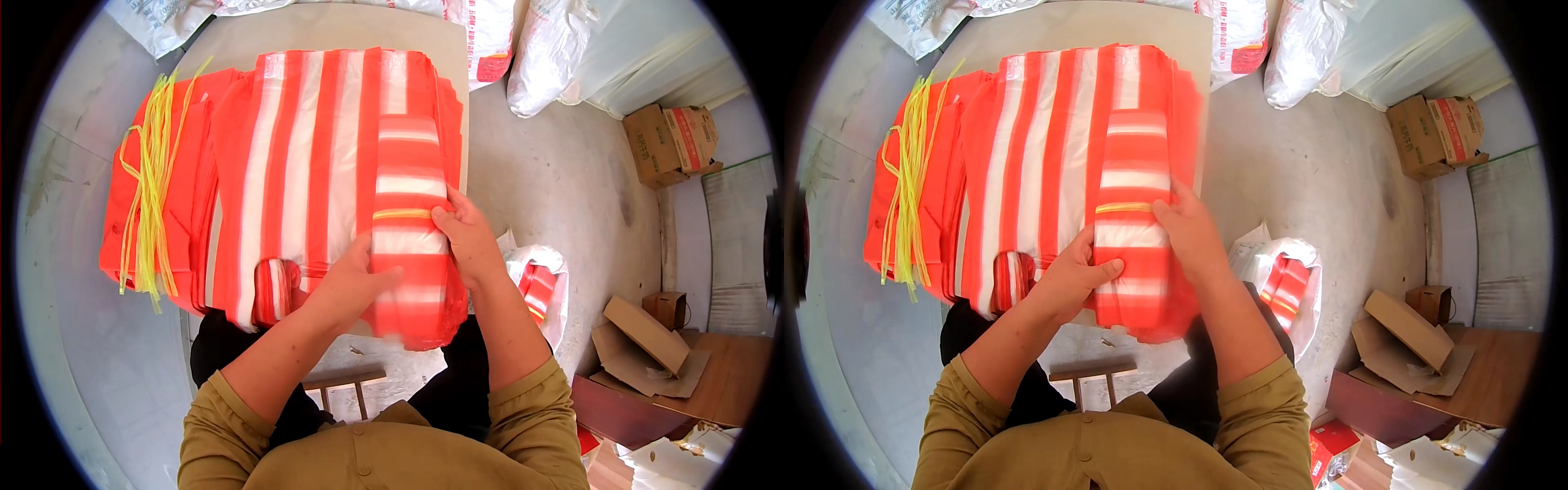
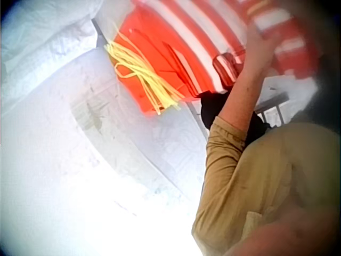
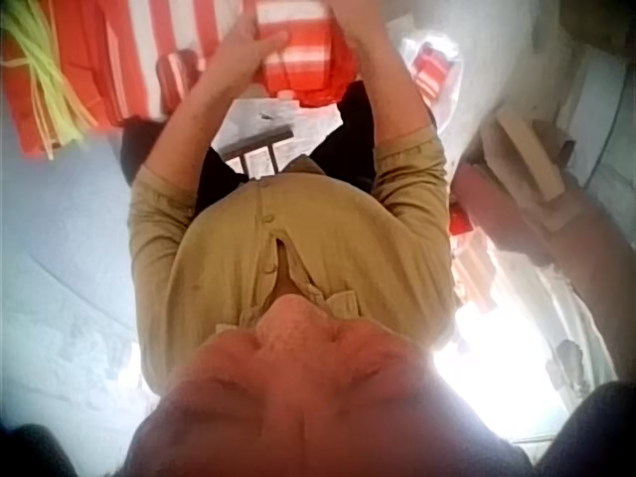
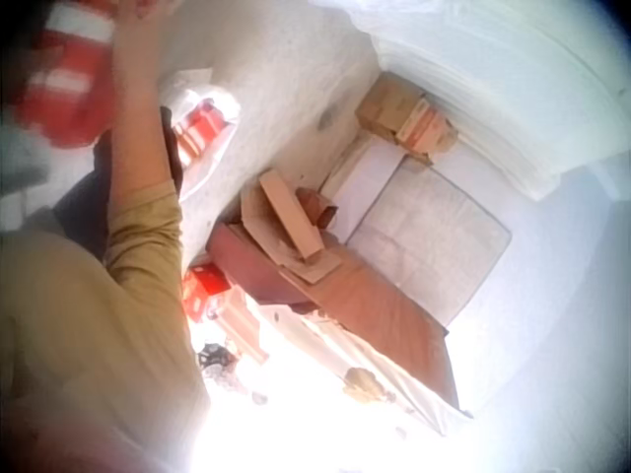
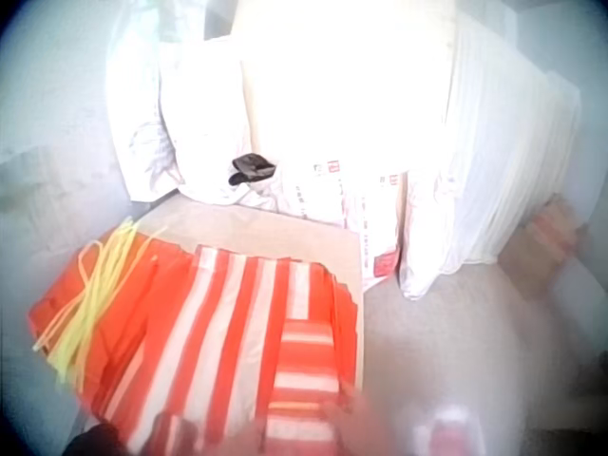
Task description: The person folds red and white striped plastic bags on a low table. They align the edges, fold the bags in half, and then tie them with yellow plastic strings. The tied bundles are placed into a white sack on the floor.
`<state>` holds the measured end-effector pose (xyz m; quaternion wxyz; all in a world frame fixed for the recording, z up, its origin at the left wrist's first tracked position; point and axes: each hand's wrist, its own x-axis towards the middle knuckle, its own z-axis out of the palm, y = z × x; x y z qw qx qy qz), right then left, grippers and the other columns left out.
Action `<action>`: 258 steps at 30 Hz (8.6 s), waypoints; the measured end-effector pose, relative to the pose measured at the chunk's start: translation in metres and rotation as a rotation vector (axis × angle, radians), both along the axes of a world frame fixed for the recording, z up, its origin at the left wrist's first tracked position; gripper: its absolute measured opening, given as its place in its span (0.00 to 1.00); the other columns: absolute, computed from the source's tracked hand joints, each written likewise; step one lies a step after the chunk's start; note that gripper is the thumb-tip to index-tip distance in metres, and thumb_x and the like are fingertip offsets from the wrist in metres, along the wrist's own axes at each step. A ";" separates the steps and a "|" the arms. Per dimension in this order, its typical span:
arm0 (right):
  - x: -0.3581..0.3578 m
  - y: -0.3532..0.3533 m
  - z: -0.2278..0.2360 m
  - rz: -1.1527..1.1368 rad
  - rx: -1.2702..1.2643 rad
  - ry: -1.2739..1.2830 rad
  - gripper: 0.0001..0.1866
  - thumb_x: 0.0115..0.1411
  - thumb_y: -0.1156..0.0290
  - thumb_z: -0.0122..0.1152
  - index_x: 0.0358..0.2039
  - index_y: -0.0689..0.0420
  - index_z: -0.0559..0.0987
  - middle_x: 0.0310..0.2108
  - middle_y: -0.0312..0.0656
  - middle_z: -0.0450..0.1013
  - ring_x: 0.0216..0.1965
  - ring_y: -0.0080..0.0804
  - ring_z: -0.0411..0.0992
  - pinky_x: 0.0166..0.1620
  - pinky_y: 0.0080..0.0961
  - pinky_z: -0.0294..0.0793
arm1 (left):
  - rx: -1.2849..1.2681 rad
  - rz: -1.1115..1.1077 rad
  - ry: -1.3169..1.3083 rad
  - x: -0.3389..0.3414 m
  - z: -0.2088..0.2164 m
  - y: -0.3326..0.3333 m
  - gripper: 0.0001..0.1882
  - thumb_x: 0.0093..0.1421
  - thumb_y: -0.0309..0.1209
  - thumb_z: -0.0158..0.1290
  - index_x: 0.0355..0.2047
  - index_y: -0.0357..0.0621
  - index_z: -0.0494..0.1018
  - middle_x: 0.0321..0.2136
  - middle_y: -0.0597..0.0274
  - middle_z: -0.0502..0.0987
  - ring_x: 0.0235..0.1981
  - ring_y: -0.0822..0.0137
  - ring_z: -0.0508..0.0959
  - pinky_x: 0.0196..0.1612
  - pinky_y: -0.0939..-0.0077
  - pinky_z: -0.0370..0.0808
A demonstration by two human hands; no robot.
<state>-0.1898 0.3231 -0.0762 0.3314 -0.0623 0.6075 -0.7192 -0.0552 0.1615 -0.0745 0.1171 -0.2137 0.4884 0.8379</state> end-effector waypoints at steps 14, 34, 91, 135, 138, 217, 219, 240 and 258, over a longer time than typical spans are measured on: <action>0.000 0.008 -0.003 -0.008 0.213 0.351 0.36 0.75 0.68 0.54 0.78 0.63 0.53 0.74 0.47 0.61 0.72 0.33 0.61 0.72 0.30 0.61 | 0.048 0.009 0.030 -0.001 0.003 -0.003 0.31 0.69 0.21 0.56 0.70 0.37 0.59 0.61 0.53 0.74 0.59 0.65 0.78 0.62 0.64 0.78; -0.041 0.104 0.077 -0.245 0.109 0.439 0.40 0.62 0.79 0.63 0.74 0.62 0.62 0.72 0.49 0.62 0.71 0.37 0.61 0.70 0.34 0.64 | -0.296 -0.314 0.240 0.019 0.009 -0.012 0.31 0.68 0.19 0.54 0.70 0.44 0.64 0.44 0.58 0.82 0.41 0.69 0.82 0.45 0.74 0.81; 0.103 0.328 -0.264 -0.065 1.143 0.268 0.26 0.67 0.75 0.56 0.65 0.46 0.74 0.59 0.45 0.72 0.60 0.48 0.73 0.59 0.38 0.77 | -0.528 0.101 0.133 -0.002 0.007 -0.031 0.14 0.75 0.30 0.49 0.56 0.43 0.76 0.41 0.66 0.81 0.38 0.76 0.78 0.44 0.80 0.73; 0.013 0.329 -0.295 -0.088 1.326 0.593 0.41 0.65 0.76 0.59 0.77 0.53 0.56 0.79 0.50 0.47 0.66 0.66 0.64 0.67 0.50 0.70 | -0.596 0.124 0.108 -0.013 0.003 -0.027 0.15 0.75 0.33 0.46 0.55 0.43 0.76 0.41 0.66 0.81 0.40 0.74 0.79 0.42 0.80 0.73; 0.002 0.313 -0.303 0.032 1.454 0.420 0.46 0.63 0.77 0.59 0.79 0.51 0.51 0.80 0.52 0.43 0.66 0.71 0.63 0.68 0.54 0.67 | -0.589 0.111 0.123 -0.011 0.002 -0.031 0.16 0.75 0.35 0.47 0.55 0.43 0.76 0.42 0.65 0.81 0.40 0.74 0.79 0.42 0.80 0.73; 0.076 -0.084 0.007 0.408 0.330 0.733 0.07 0.60 0.81 0.66 0.39 0.60 0.80 0.50 0.43 0.79 0.45 0.36 0.80 0.49 0.30 0.79 | -1.103 -0.337 0.413 0.042 0.027 -0.147 0.12 0.60 0.21 0.60 0.45 0.40 0.79 0.43 0.55 0.80 0.50 0.51 0.77 0.53 0.60 0.76; 0.068 -0.081 0.003 0.321 0.149 0.397 0.04 0.64 0.80 0.64 0.40 0.62 0.81 0.49 0.41 0.79 0.44 0.28 0.79 0.48 0.26 0.79 | -1.005 -0.329 0.417 0.041 0.032 -0.144 0.13 0.58 0.23 0.62 0.44 0.39 0.79 0.42 0.55 0.80 0.49 0.51 0.77 0.52 0.61 0.76; 0.058 -0.099 0.007 0.159 0.121 0.167 0.14 0.66 0.76 0.67 0.51 0.62 0.78 0.29 0.38 0.79 0.27 0.25 0.77 0.30 0.22 0.76 | -0.727 0.591 0.239 0.041 0.026 -0.155 0.18 0.77 0.40 0.49 0.56 0.40 0.77 0.52 0.59 0.77 0.57 0.65 0.76 0.63 0.70 0.69; 0.066 -0.100 0.018 0.116 0.073 0.180 0.12 0.67 0.78 0.65 0.50 0.61 0.79 0.38 0.36 0.80 0.36 0.23 0.77 0.41 0.21 0.76 | -0.447 0.421 -0.040 0.084 0.041 -0.149 0.45 0.66 0.29 0.61 0.77 0.50 0.48 0.39 0.56 0.82 0.42 0.69 0.81 0.49 0.71 0.76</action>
